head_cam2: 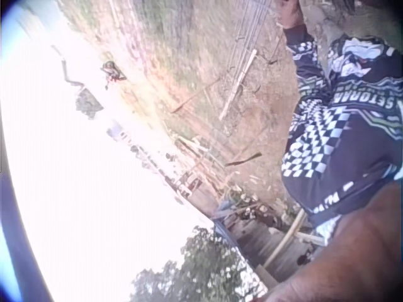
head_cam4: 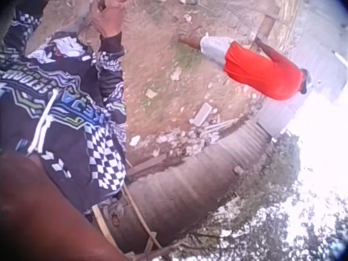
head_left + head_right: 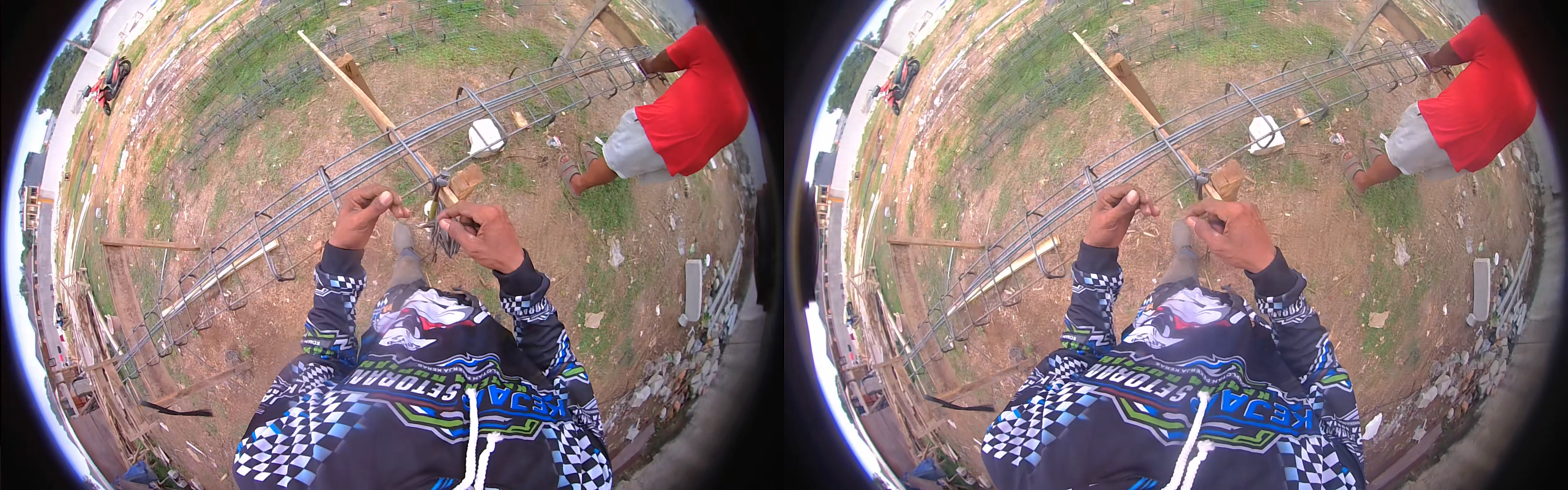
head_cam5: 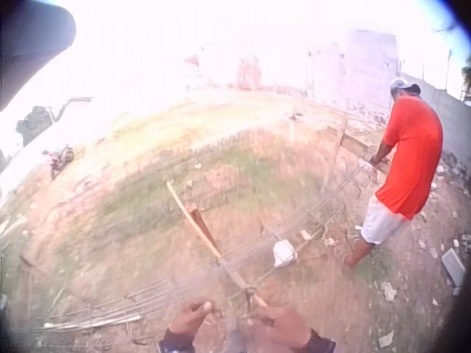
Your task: The person uses a manual rebar tying tool to twist wire ties around intersections of a steel rebar cage. They repeatedly position the tool, rotate the handle to tighten the wire, and move along the cage to secure multiple joints.
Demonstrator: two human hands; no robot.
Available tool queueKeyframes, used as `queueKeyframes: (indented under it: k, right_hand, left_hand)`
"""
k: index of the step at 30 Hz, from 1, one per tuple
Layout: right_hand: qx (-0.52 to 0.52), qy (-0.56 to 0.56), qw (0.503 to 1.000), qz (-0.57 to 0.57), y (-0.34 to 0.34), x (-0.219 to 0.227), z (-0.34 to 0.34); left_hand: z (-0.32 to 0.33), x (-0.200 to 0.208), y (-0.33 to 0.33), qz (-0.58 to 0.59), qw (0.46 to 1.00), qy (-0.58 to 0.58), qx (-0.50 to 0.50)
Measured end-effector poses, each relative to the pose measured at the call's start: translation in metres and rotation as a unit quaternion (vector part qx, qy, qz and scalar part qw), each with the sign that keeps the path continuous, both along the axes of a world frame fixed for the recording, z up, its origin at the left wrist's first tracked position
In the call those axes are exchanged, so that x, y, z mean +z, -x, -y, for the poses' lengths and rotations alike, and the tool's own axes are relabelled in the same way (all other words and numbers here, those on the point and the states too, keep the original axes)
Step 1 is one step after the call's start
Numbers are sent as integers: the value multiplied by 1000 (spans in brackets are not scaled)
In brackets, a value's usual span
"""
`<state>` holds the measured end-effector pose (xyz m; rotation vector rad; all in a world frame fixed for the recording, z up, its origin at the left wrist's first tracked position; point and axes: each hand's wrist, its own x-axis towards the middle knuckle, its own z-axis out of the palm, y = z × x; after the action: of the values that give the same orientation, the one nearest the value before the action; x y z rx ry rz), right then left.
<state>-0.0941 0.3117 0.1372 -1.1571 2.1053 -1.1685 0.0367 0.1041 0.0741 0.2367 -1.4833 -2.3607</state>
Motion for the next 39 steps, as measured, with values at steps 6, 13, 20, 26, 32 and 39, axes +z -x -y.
queueKeyframes:
  k: [6, 13, 20, 26, 32, 39]
  right_hand:
    - [-7, -96, 987, -130, 80, -3, 105]
    - [155, -277, 948, -10, 142, -54, 191]
    - [231, -345, 903, 105, 183, -128, 255]
    - [187, -367, 910, -37, 171, -92, 278]
    - [145, -187, 942, -239, 129, -84, 223]
    - [106, -140, 940, -293, 99, -95, 195]
  left_hand:
    - [97, -28, 64, 219, 880, 416, 69]
    - [165, -89, 84, 376, 852, 364, 14]
    - [181, -108, 85, 421, 874, 230, -79]
    - [185, -119, 87, 436, 873, 200, -93]
    - [180, -120, 124, 380, 908, 151, -93]
    - [170, -115, 136, 283, 955, 80, -25]
